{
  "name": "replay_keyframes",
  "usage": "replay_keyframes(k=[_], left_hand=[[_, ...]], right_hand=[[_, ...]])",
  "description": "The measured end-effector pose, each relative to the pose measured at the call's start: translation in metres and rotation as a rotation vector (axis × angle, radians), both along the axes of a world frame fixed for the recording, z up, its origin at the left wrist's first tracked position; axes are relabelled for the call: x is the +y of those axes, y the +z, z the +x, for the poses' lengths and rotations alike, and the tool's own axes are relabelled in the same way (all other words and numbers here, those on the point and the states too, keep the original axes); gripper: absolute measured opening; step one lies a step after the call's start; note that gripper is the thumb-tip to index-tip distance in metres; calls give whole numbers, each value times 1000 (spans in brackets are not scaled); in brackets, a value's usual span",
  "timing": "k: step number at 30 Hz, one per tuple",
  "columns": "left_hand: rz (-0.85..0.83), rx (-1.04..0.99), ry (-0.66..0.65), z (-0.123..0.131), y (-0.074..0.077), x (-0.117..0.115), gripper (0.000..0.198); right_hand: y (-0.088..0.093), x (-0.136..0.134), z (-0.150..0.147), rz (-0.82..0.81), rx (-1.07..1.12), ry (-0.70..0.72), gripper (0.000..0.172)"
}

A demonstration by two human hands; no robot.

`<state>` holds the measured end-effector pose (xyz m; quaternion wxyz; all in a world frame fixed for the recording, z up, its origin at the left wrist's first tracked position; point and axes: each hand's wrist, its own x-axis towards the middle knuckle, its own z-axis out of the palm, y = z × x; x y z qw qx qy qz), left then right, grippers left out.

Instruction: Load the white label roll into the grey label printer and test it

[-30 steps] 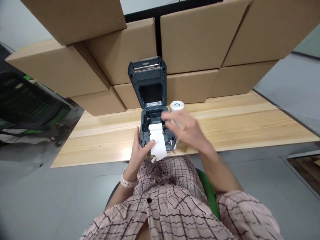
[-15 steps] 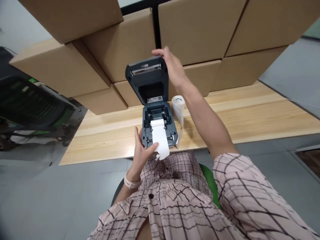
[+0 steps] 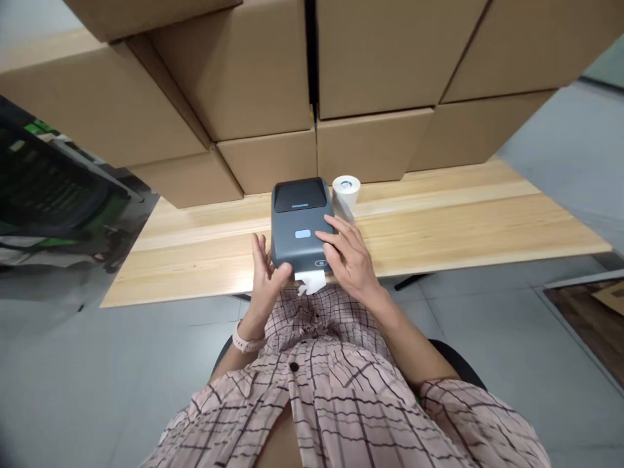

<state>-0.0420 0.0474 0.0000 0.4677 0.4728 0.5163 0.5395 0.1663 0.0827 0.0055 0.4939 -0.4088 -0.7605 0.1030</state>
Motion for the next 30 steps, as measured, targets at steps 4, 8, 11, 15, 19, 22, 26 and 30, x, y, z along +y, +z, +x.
replay_keyframes(k=[4, 8, 11, 15, 19, 22, 26, 30], left_hand=[[-52, 13, 50, 0, 4, 20, 108], [-35, 1, -25, 4, 6, 26, 90], [10, 24, -30, 5, 8, 26, 76], [18, 76, 5, 4, 11, 30, 73], [3, 67, 44, 1, 5, 13, 75], [-90, 86, 265, -1, -9, -20, 64], [-256, -76, 44, 10, -12, -50, 46], [-417, -338, -223, 30, 6, -37, 52]], right_hand=[[4, -4, 1, -130, -26, 15, 29], [-2, -4, 3, -218, 17, 33, 31], [-12, -3, -1, -227, 75, 32, 30], [-20, -3, -10, -174, 130, -1, 29], [-20, -5, -15, -126, 116, -82, 33], [-21, -3, -15, -51, 106, -75, 33], [-23, 2, -12, 34, 128, -66, 31], [-21, 2, -11, 36, 85, -106, 33]])
